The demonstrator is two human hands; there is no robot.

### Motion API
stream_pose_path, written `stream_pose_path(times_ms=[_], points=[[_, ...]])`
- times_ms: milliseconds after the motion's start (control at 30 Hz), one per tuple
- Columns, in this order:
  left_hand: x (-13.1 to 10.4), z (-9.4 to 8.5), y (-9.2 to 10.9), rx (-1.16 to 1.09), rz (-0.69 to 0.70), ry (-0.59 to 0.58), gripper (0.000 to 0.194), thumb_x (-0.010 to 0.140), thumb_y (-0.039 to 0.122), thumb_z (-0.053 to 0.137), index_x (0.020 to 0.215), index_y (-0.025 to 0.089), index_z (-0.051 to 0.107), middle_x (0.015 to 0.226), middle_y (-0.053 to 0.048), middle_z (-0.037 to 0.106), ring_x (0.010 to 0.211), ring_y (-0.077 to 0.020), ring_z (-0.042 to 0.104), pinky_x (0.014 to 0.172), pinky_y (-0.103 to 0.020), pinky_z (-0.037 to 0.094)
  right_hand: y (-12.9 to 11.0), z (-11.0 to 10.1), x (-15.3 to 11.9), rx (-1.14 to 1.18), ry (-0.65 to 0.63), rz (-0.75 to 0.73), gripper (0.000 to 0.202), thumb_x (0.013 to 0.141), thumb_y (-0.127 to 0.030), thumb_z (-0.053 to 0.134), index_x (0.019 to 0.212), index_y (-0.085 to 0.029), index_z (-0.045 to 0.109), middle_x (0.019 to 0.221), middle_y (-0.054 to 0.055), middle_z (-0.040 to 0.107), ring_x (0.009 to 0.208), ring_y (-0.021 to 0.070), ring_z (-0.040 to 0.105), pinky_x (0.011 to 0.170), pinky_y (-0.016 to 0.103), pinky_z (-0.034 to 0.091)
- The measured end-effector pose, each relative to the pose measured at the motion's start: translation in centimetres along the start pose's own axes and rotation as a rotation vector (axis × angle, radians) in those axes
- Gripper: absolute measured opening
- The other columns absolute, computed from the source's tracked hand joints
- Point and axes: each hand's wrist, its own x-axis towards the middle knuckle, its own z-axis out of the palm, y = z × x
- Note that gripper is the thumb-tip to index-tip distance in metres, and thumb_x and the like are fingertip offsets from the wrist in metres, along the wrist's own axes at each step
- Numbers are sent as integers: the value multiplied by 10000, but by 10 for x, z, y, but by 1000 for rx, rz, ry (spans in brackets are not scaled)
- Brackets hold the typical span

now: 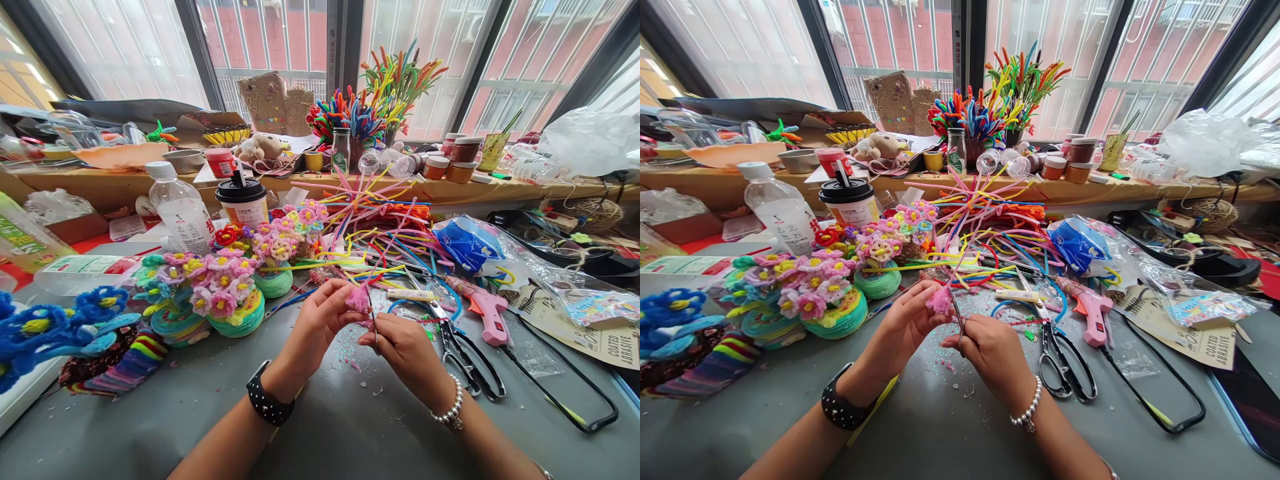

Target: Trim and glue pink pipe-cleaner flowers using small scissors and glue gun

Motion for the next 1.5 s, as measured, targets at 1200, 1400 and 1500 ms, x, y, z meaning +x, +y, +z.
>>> stream_pose_path(times_ms=[1200, 1400, 1500], points=[[-1, 2, 2, -19, -104, -38, 89, 685, 198, 613, 715, 128, 568, 637, 15, 531, 564, -69, 543, 553, -166, 470, -2, -1, -1, -8, -54, 42, 509, 824, -564, 278, 610, -170, 519, 582, 15, 532, 528, 121, 475, 497, 220, 338], [-1, 0, 1, -35, -105, -43, 70, 713, 189, 588, 737, 125, 574, 688, 5, 548, 608, -68, 549, 606, -182, 487, 0, 0, -1, -73, -2, 15, 560, 840, -553, 243, 618, -156, 569, 563, 32, 558, 539, 127, 511, 511, 221, 336], [-1, 0, 0, -31, -98, -49, 62, 730, 188, 569, 754, 131, 565, 700, 3, 555, 625, -74, 558, 628, -195, 491, 2, 1, -2, -125, 24, 14, 578, 847, -545, 232, 598, -150, 574, 540, 35, 553, 520, 124, 507, 500, 221, 323]])
